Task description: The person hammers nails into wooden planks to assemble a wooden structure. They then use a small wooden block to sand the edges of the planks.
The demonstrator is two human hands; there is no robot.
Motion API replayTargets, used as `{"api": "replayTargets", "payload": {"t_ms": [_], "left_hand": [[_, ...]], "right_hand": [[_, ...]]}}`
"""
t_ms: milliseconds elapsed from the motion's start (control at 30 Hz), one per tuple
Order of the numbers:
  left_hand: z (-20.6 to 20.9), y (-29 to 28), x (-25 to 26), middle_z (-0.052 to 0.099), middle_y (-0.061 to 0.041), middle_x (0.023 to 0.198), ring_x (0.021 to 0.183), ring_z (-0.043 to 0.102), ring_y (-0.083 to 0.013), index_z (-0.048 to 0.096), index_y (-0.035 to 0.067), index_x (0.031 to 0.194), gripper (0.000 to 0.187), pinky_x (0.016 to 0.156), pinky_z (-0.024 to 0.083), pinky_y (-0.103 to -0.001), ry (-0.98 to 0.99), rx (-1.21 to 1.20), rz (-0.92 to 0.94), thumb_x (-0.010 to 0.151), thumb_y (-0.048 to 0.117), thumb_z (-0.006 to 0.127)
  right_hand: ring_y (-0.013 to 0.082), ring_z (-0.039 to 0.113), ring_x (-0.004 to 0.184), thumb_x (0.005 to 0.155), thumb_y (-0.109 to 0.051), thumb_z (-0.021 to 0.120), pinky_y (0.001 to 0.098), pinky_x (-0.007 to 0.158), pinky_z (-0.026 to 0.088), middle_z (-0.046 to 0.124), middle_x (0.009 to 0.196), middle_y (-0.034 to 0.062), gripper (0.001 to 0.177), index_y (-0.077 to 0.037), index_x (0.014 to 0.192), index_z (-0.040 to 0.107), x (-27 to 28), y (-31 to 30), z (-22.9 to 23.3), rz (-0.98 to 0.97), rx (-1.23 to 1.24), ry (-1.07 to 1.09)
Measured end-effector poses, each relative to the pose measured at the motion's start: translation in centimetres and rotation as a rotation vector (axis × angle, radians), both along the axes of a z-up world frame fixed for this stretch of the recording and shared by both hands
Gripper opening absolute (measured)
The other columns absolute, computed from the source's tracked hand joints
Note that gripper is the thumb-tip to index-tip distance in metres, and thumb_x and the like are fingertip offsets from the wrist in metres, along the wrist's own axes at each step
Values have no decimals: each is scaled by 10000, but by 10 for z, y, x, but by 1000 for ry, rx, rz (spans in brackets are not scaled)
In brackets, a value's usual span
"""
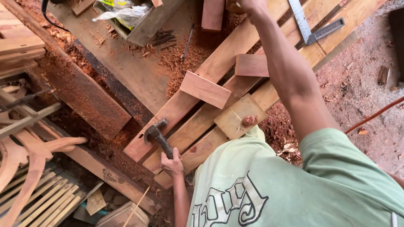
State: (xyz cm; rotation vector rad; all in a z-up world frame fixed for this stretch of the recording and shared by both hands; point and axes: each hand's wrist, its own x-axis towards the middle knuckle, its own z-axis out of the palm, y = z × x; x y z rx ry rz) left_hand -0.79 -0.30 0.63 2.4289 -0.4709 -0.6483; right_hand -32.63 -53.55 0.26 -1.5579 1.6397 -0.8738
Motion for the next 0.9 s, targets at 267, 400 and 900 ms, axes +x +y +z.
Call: {"api": "replayTargets", "payload": {"t_ms": [267, 400, 900], "left_hand": [[1, 0, -1, 644, -26, 525, 470, 671, -165, 607, 126, 702, 327, 535, 528, -283, -11, -4, -5, 764, 388, 792], [-5, 2, 2, 641, -54, 529, 479, 671, -202, 607, 99, 715, 336, 546, 529, -327, -12, -17, -18, 789, 378, 779], [-9, 7, 8, 662, -119, 612, 705, 731, -365, 607, 98, 799, 409, 703, 555, -478, -39, 90, -69, 815, 487, 729]], "right_hand": [[18, 471, 564, 954, -293, 900, 167, 407, 398, 565, 879, -30, 381, -128, 1214, 676, 3, 99, 90, 156, 414, -685], [149, 475, 652, 727, -582, 776, 204, 434, 383, 546, 987, 123, 795, -71, 1288, 538, 28, 146, 94, 30, 627, -1402], [186, 543, 795, 692, -334, 842, 312, 607, 472, 596, 1032, 143, 753, -15, 1317, 572, 65, 222, 108, 278, 454, -1140]]}}
